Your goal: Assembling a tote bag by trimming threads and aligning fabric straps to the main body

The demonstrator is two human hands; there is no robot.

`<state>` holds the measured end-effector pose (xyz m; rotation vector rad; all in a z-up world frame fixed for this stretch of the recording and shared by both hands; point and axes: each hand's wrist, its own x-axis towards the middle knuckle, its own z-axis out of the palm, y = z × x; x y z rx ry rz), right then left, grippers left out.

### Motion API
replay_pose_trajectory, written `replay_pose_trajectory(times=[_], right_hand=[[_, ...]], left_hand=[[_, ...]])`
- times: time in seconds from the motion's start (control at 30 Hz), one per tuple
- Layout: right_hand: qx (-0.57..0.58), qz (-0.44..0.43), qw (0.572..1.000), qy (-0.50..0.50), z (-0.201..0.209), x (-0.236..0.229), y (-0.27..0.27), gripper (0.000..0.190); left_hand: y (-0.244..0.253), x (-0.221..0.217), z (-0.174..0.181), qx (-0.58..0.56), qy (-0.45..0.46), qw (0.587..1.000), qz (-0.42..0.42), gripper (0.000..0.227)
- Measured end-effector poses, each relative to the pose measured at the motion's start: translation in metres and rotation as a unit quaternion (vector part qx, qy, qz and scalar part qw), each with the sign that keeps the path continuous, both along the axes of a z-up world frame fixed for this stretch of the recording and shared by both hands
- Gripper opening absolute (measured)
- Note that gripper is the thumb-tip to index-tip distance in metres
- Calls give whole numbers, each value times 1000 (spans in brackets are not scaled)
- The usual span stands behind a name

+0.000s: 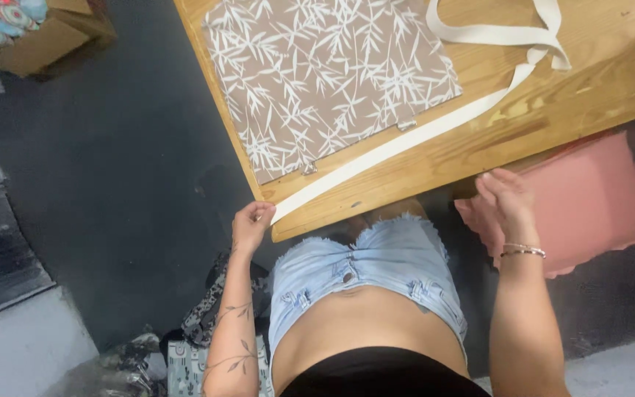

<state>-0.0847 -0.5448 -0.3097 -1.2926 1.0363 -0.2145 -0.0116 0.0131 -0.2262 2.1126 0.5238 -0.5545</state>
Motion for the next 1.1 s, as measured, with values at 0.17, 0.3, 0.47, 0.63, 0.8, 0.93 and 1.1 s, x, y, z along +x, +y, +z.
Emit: replay_pose_trajectory(times=[0.17,0.3,0.47,0.63,0.8,0.93,1.1], right_hand=[[-400,399,731,383,11,-49,3,19],[-482,528,542,441,92,3,71,24],[-377,449,784,203,87,68,137,39],[-388,460,764,230,59,77,174,31],[-597,446,662,78,60,64,170,31],[-336,484,807,44,101,95,193,25],[-314,493,811,-23,84,117,214,19]], left_hand=[[-4,7,14,15,34,999,-13,24],[-12,7,25,13,27,999,-13,24],[-12,5,17,14,22,1000,-3,23],[-11,-1,18,25,5,1000,-19,24],[-43,9,51,135,-83,979,-129,28],[-103,23,71,165,-115,963,-180,34],[-161,48,44,96,-126,960,-230,36]])
